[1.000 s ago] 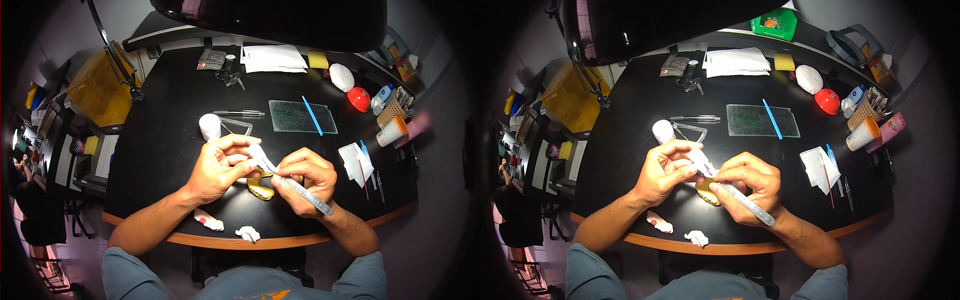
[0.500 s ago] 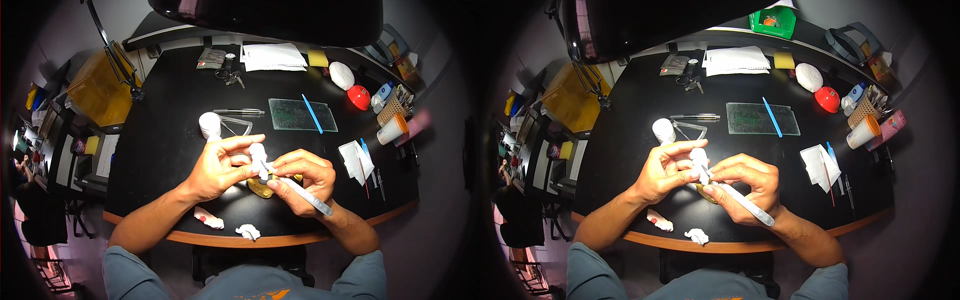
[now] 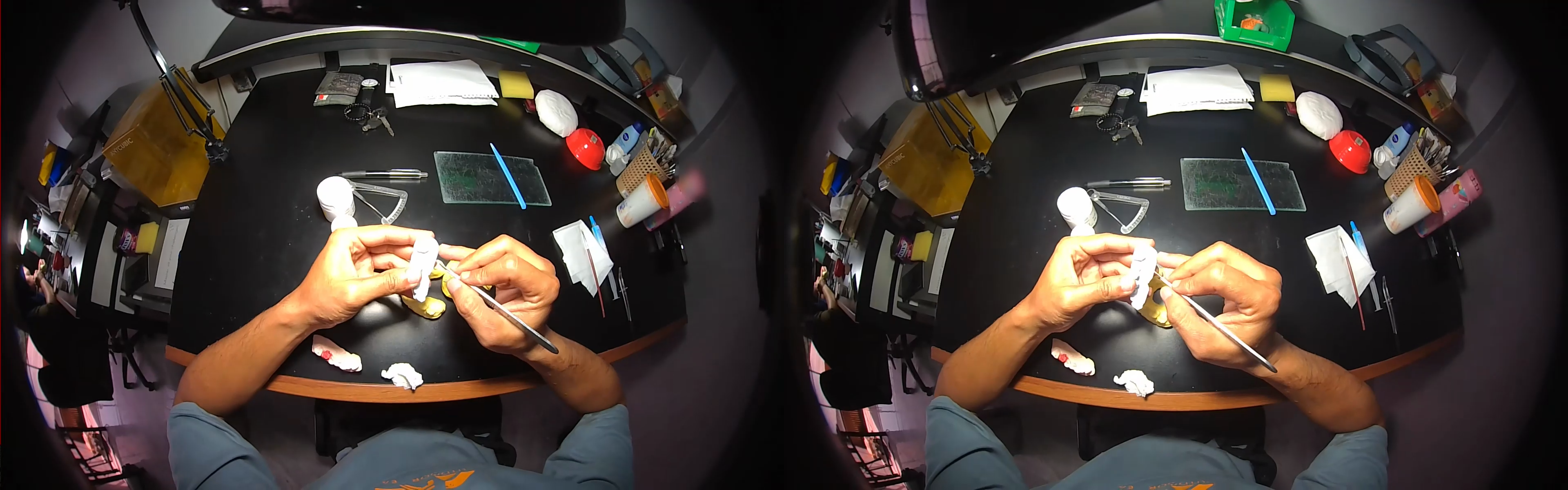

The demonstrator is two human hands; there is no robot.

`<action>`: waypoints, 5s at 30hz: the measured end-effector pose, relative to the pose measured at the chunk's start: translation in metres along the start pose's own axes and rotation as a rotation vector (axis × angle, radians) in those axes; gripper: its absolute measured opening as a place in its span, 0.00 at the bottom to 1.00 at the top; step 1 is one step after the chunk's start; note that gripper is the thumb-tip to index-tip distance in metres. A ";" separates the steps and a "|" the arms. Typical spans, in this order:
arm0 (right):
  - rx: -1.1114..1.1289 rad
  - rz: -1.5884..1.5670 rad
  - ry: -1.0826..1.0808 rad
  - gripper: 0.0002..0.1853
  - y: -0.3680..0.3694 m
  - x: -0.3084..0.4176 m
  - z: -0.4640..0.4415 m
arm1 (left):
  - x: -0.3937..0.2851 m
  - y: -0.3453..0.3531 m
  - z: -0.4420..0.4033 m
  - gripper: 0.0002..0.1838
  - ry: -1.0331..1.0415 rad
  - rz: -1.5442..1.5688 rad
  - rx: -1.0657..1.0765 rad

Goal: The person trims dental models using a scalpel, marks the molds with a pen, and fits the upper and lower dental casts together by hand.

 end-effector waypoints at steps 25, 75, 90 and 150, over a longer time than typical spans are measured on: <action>0.080 0.060 0.002 0.07 -0.003 0.002 -0.001 | 0.000 0.000 0.001 0.29 -0.001 -0.014 0.019; 0.129 0.063 -0.036 0.07 0.000 0.006 -0.003 | -0.006 0.005 0.002 0.24 0.001 -0.180 -0.101; 0.189 0.127 -0.070 0.09 0.002 0.010 -0.003 | -0.006 0.001 0.002 0.24 0.077 -0.324 -0.118; 0.264 0.108 -0.073 0.05 -0.001 0.001 0.000 | -0.009 -0.005 0.004 0.25 0.191 -0.639 -0.096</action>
Point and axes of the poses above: each hand's wrist, its own z-axis away from the middle knuckle, its own y-axis out of the palm, x = y × z, the point moved 2 cm from there along -z, towards the middle knuckle, and after that the axes turned 3 degrees about -y, right-handed, at the moved point
